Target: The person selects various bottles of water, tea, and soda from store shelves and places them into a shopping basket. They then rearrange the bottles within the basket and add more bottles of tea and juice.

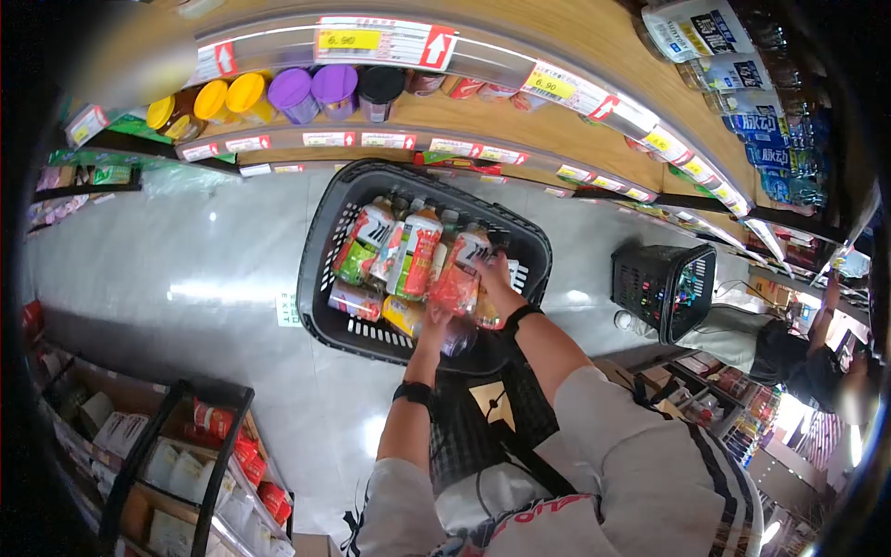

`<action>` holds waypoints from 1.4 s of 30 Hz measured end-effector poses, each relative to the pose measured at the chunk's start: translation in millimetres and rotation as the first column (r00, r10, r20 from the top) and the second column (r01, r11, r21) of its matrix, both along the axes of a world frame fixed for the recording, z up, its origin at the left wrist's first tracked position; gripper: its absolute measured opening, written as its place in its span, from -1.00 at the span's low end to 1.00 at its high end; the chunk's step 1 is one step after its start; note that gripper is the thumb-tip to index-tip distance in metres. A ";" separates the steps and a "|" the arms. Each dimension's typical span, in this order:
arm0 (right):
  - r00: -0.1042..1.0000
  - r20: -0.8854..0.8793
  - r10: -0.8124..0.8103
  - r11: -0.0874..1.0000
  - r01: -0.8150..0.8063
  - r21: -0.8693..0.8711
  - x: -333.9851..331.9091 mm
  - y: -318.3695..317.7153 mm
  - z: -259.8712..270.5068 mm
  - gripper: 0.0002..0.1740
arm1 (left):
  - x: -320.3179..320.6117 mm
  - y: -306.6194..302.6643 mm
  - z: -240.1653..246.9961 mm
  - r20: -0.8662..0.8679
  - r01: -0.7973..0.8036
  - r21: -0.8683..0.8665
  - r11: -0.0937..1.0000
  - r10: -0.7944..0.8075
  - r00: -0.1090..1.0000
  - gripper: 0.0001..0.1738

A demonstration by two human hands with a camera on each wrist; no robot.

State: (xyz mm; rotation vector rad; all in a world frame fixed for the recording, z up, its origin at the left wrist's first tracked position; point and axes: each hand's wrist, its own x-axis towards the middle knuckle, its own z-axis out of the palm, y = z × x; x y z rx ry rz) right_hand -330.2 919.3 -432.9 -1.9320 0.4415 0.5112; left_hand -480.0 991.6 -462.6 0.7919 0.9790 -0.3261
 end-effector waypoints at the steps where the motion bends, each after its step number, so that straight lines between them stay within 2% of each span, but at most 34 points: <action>1: 0.986 -0.005 0.164 0.983 -0.164 -0.087 11.6 -8.9 -25.2 -0.18 | 9.6 1.6 5.5 -0.080 -0.052 -0.183 0.982 0.038 0.996 -0.10; 2: 0.947 -0.025 0.319 0.932 -0.319 -0.173 22.6 -26.4 -66.0 -0.17 | 9.1 -5.6 -4.5 -0.061 -0.073 -0.209 0.975 0.061 0.996 -0.07; 5: 0.857 -0.148 0.494 0.702 -0.494 -0.513 46.6 -10.1 -51.7 -0.27 | 15.6 -7.2 11.6 -0.050 -0.098 -0.250 0.963 0.088 0.995 -0.19; 6: 0.826 -0.141 0.545 0.666 -0.529 -0.526 48.1 -6.6 -45.5 -0.31 | 24.6 -6.9 26.5 -0.143 -0.189 -0.254 0.949 0.156 0.977 -0.35; 7: 0.795 -0.130 0.593 0.630 -0.558 -0.540 49.0 -5.5 -41.3 -0.34 | 17.5 -10.2 10.7 -0.136 -0.242 -0.311 0.919 0.209 0.968 -0.33; 8: 0.782 -0.183 0.596 0.702 -0.618 -0.353 46.8 -24.7 -91.9 -0.36 | 1.2 -14.6 -20.6 -0.125 -0.289 -0.367 0.884 0.261 0.957 -0.30; 9: 0.759 -0.266 0.595 0.706 -0.651 -0.277 51.6 -24.6 -94.3 -0.35 | -5.3 -15.8 -37.8 -0.113 -0.329 -0.424 0.844 0.312 0.943 -0.27; 10: 0.726 -0.348 0.593 0.709 -0.676 -0.203 56.5 -24.0 -95.9 -0.34 | 2.5 -11.3 -27.4 -0.143 -0.274 -0.378 0.884 0.237 0.961 -0.33; 11: 0.690 -0.466 0.553 0.667 -0.702 -0.249 59.7 -6.1 -50.8 -0.34 | 11.4 -7.6 -11.9 -0.178 -0.214 -0.334 0.918 0.162 0.971 -0.38; 13: 0.831 -0.399 0.387 0.749 -0.536 -0.389 45.1 8.8 -48.2 -0.22 | 22.5 -5.6 3.7 -0.244 -0.159 -0.289 0.944 0.088 0.966 -0.47; 14: 0.879 -0.373 0.297 0.783 -0.448 -0.432 36.6 15.3 -48.4 -0.15 | 21.7 -9.2 -1.0 -0.280 -0.189 -0.252 0.949 0.116 0.953 -0.59; 15: 0.898 -0.390 0.204 0.821 -0.374 -0.431 32.9 18.6 -49.4 -0.07 | 22.7 -12.2 5.5 -0.309 -0.244 -0.252 0.936 0.161 0.937 -0.59; 16: 0.913 -0.368 0.177 0.885 -0.311 -0.346 33.8 28.5 -6.2 -0.01 | 23.5 -13.6 14.4 -0.338 -0.299 -0.246 0.922 0.208 0.918 -0.60; 17: 0.913 -0.300 0.277 0.864 -0.373 -0.338 29.9 22.2 -15.6 0.00 | 19.2 -13.0 19.7 -0.365 -0.353 -0.236 0.905 0.254 0.896 -0.61; 18: 0.900 -0.230 0.370 0.837 -0.430 -0.339 20.4 13.7 -21.7 0.00 | 6.7 -15.7 0.0 -0.360 -0.307 -0.276 0.911 0.199 0.912 -0.52; 19: 0.875 -0.155 0.460 0.804 -0.484 -0.345 12.8 5.7 -24.8 0.01 | 4.2 -13.5 14.1 -0.373 -0.325 -0.276 0.905 0.211 0.904 -0.49; 20: 0.904 -0.099 0.416 0.856 -0.427 -0.291 11.2 3.4 5.5 0.04 | 3.6 -11.9 31.9 -0.381 -0.343 -0.277 0.898 0.225 0.897 -0.45; 21: 0.880 -0.168 0.444 0.880 -0.464 -0.104 17.7 -0.4 36.9 0.03 | 5.0 -7.0 49.8 -0.386 -0.361 -0.275 0.891 0.242 0.890 -0.41; 22: 0.907 -0.134 0.399 0.912 -0.408 -0.048 17.4 -5.6 66.0 0.00 | 0.2 -3.4 55.7 -0.406 -0.332 -0.300 0.894 0.195 0.893 -0.33; 24: 0.928 -0.049 0.370 0.928 -0.371 -0.029 9.8 -19.7 109.6 -0.05 | 3.8 2.7 99.0 -0.310 -0.230 -0.306 0.924 0.132 0.941 -0.32; 25: 0.909 0.022 0.417 0.907 -0.414 -0.080 5.3 -29.7 120.5 -0.07 | 4.4 3.1 126.7 -0.262 -0.178 -0.302 0.936 0.098 0.960 -0.32; 27: 0.829 0.168 0.533 0.841 -0.497 -0.215 1.8 -51.7 134.8 -0.11 | 2.7 2.8 168.1 -0.066 0.032 -0.179 0.983 -0.045 0.997 -0.37; 28: 0.879 0.074 0.471 0.878 -0.460 -0.133 2.7 -58.3 172.1 -0.14 | 4.9 4.9 184.7 -0.075 0.025 -0.228 0.973 -0.043 0.996 -0.40; 29: 0.883 0.096 0.459 0.885 -0.447 -0.128 2.2 -66.5 196.5 -0.14 | 6.2 6.0 200.4 -0.083 0.022 -0.277 0.961 -0.046 0.995 -0.43; 30: 0.887 0.122 0.444 0.894 -0.431 -0.118 -1.6 -74.0 215.1 -0.13 | 10.4 6.2 207.1 -0.187 -0.039 -0.342 0.939 -0.027 0.982 -0.45; 31: 0.893 0.153 0.423 0.906 -0.410 -0.107 -5.3 -81.3 234.7 -0.12 | 17.9 6.3 240.7 -0.019 0.024 -0.330 0.944 -0.032 0.999 -0.42; 33: 0.817 0.256 0.517 0.855 -0.505 -0.117 -5.1 -96.4 288.1 -0.19 | 33.6 0.0 349.8 0.326 0.145 -0.274 0.951 -0.050 0.944 -0.34; 34: 0.797 0.509 0.324 0.892 -0.437 0.116 -6.1 -95.9 307.8 -0.32 | 38.4 -0.2 404.3 0.326 0.260 -0.134 0.956 -0.205 0.923 -0.28; 36: 0.822 0.430 0.374 0.803 -0.519 0.293 -4.6 -105.3 370.9 -0.41 | 24.9 3.3 404.5 0.428 0.258 -0.347 0.902 -0.093 0.899 -0.20; 37: 0.827 0.386 0.408 0.748 -0.545 0.378 -6.6 -113.2 393.9 -0.45 | 24.5 2.5 432.6 0.487 0.297 -0.270 0.916 -0.136 0.863 -0.26; 38: 0.828 0.440 0.348 0.783 -0.515 0.349 -10.3 -118.5 408.2 -0.49 | 24.4 -0.8 471.6 0.539 0.333 -0.191 0.924 -0.185 0.822 -0.33; 40: 0.797 0.482 0.363 0.792 -0.537 0.291 -15.5 -128.4 451.7 -0.44 | 14.7 -6.2 485.8 0.551 0.313 0.015 0.950 -0.269 0.790 -0.41; 41: 0.791 0.494 0.361 0.803 -0.533 0.267 -16.6 -134.3 469.0 -0.42 | 19.0 1.3 462.3 0.489 0.318 0.115 0.941 -0.332 0.806 -0.43; 42: 0.802 0.499 0.328 0.824 -0.501 0.264 -15.4 -143.9 460.0 -0.37 | 23.4 10.8 431.9 0.413 0.335 0.211 0.918 -0.394 0.821 -0.45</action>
